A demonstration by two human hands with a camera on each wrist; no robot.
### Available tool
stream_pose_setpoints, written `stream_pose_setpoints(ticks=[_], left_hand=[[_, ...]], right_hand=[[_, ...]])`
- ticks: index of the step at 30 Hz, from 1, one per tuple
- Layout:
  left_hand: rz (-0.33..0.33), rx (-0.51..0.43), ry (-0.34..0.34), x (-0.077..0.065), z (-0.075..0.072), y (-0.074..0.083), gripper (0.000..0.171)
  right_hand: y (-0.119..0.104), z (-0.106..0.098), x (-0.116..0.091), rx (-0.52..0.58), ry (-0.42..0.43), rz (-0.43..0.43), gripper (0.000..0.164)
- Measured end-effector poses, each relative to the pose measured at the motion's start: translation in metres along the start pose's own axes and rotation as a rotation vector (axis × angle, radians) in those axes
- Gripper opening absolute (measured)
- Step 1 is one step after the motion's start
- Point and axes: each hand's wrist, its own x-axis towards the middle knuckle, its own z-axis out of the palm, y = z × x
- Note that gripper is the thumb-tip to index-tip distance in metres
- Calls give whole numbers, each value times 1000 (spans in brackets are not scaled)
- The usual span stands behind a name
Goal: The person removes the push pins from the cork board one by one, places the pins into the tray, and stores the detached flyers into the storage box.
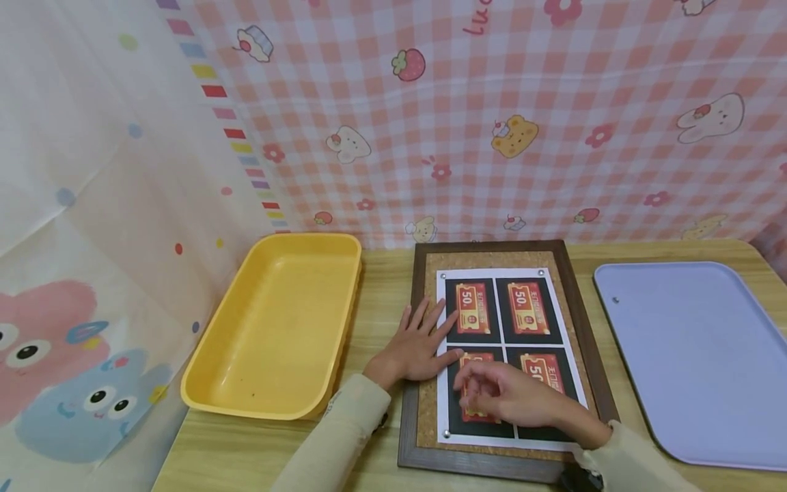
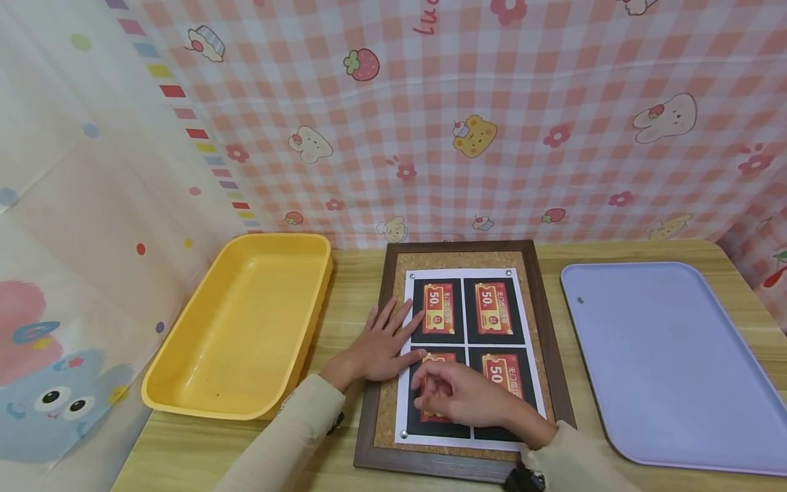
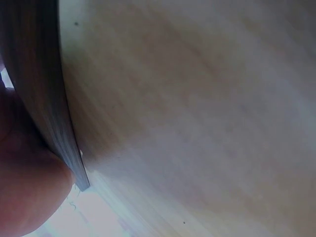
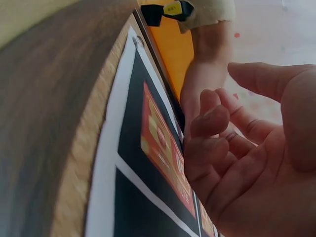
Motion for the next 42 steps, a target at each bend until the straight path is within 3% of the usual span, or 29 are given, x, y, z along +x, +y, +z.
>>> stream_pose_setpoints(ticks=[10,20,35,42], left_hand=[[-5,6,5,-1,-1,1,70],[12,-7,9,0,-1,-1,70],[28,-4,31,0,-1,-2,71],[12,12,9,-3,-4,1,71]], right_hand=[[2,14,7,-53,4,31,22],[1,21,10,-109,-5,-20,21],[7,31,12,-69,-58,8,16],[7,30,11,-40,-95,64,14]])
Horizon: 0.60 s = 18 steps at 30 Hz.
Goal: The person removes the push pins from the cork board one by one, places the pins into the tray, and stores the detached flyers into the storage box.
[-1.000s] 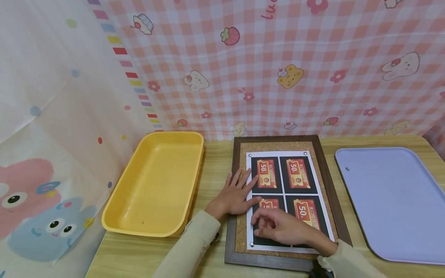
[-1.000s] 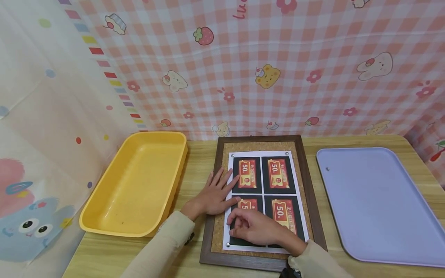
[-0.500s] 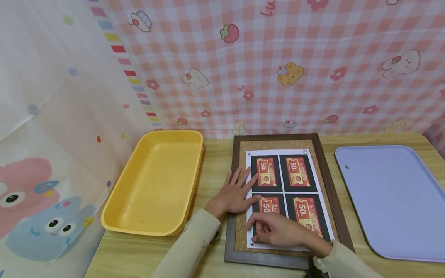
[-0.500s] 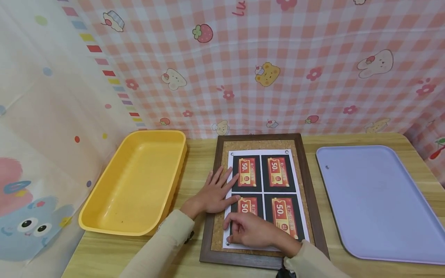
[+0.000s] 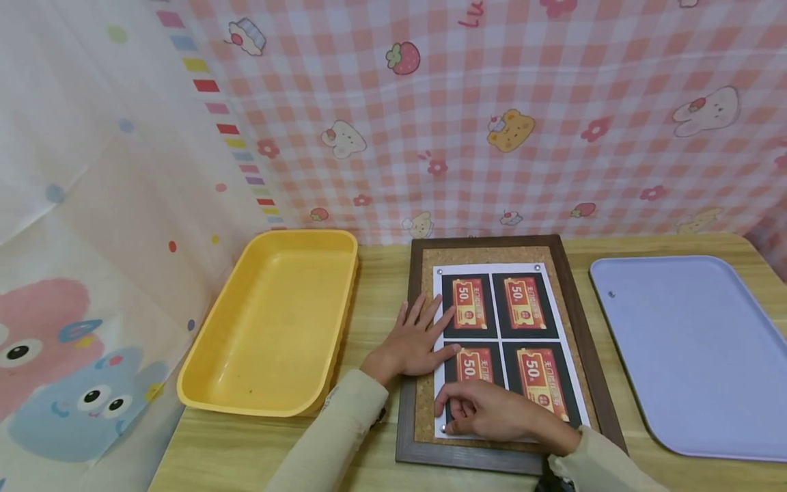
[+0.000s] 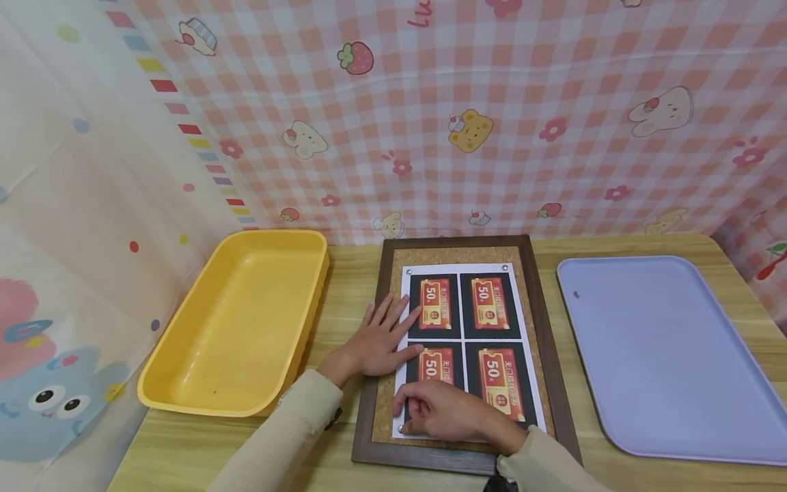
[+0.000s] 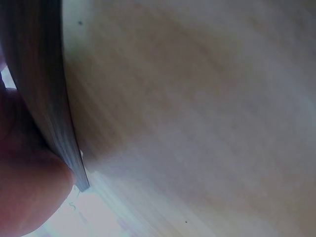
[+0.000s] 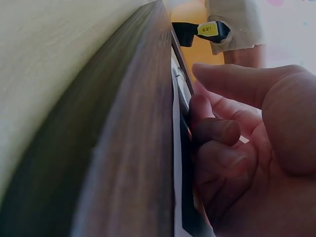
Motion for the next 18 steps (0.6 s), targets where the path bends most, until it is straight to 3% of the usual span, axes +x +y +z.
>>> stream_pose_setpoints(ticks=[18], left_hand=[[9,-27,9,2,3,-2,71]], right_hand=[[0,-1,3,4,-27,59,11]])
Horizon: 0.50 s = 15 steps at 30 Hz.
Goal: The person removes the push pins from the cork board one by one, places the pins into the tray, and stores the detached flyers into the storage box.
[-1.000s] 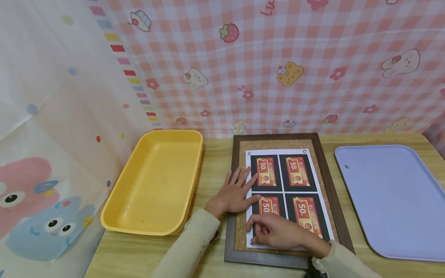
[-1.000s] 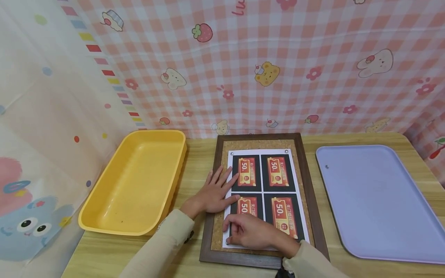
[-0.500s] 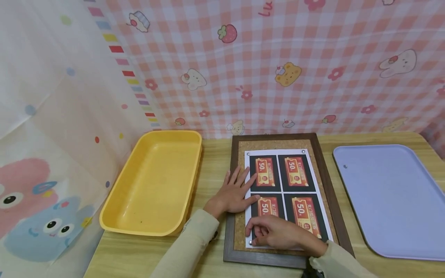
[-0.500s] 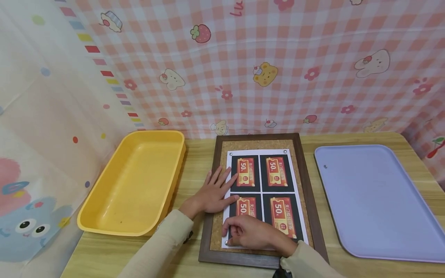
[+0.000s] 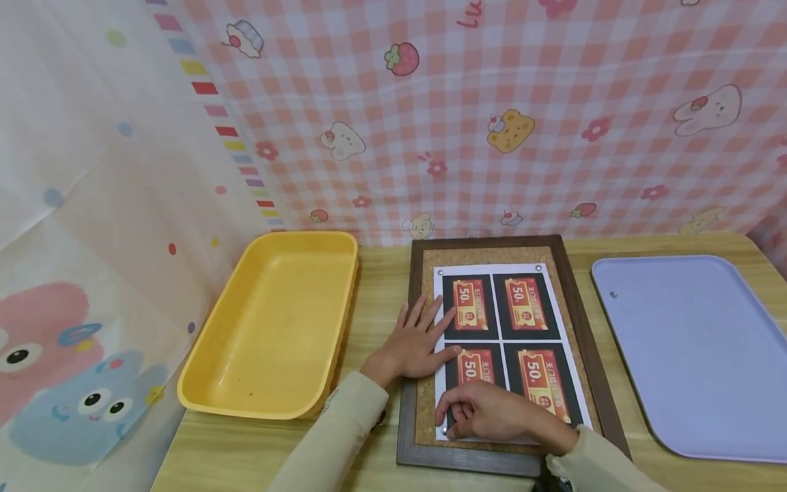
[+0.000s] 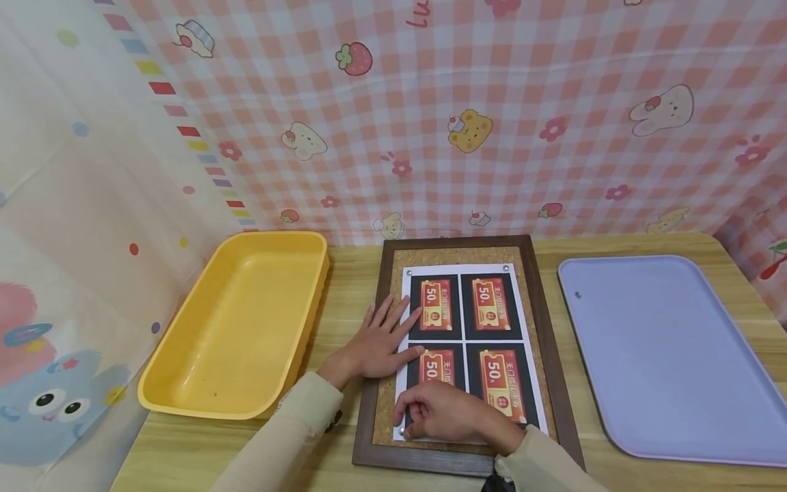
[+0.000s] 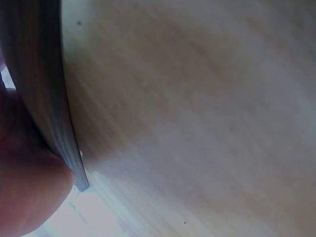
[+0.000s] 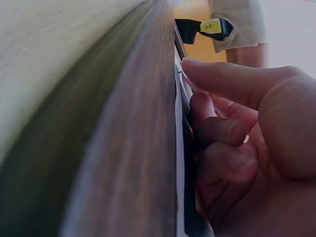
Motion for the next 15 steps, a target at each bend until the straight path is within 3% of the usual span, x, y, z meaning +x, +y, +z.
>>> stream_pose_setpoints(ticks=[15], left_hand=[[-2,30,-6,-2,-4,2,70]], right_hand=[[-1,2,6,-91,38,30,7]])
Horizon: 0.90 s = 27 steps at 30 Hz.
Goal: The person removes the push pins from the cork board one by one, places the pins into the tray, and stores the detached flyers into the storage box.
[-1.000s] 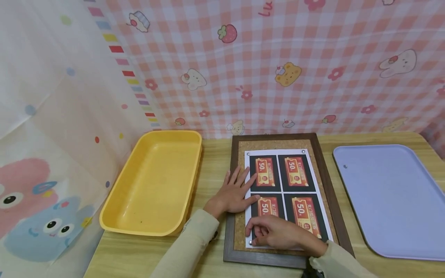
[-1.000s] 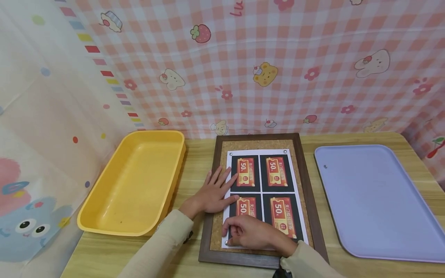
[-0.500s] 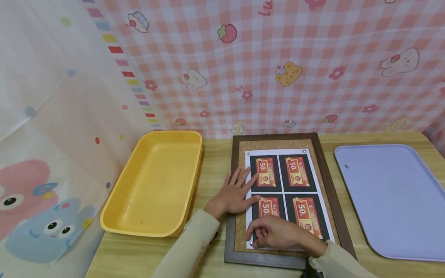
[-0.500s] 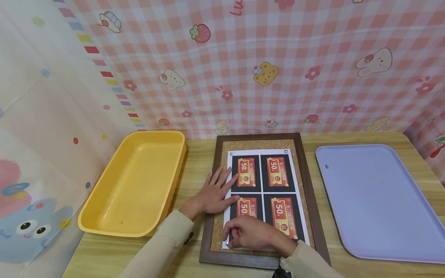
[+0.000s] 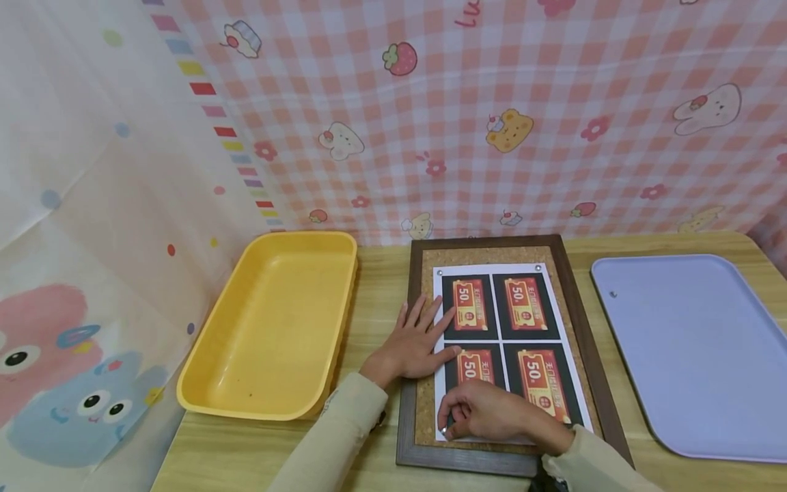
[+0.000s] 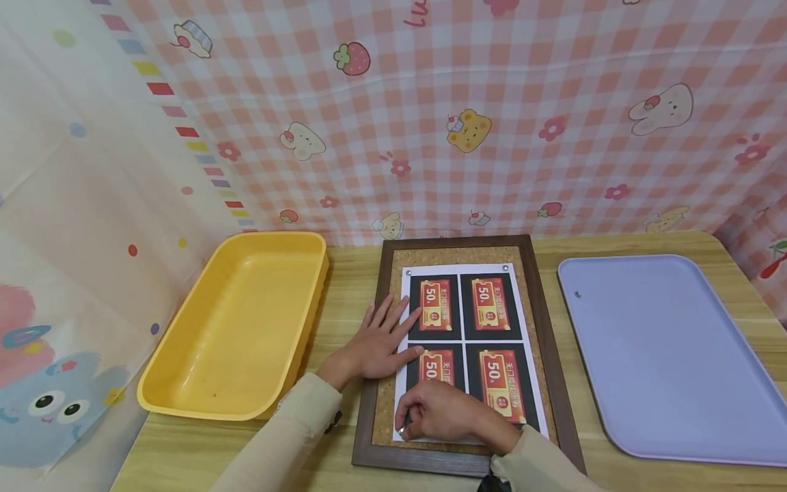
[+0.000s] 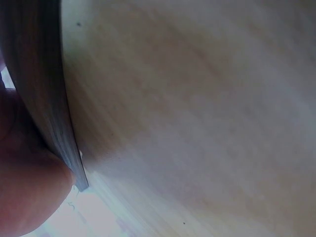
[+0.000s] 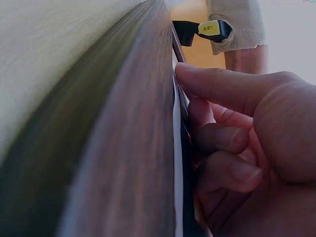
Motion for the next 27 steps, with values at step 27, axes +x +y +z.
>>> stream_pose_setpoints(ticks=[27], left_hand=[[-9,-33,27,5,10,-4,70]], right_hand=[[-1,1,1,-5,18,-1,6]])
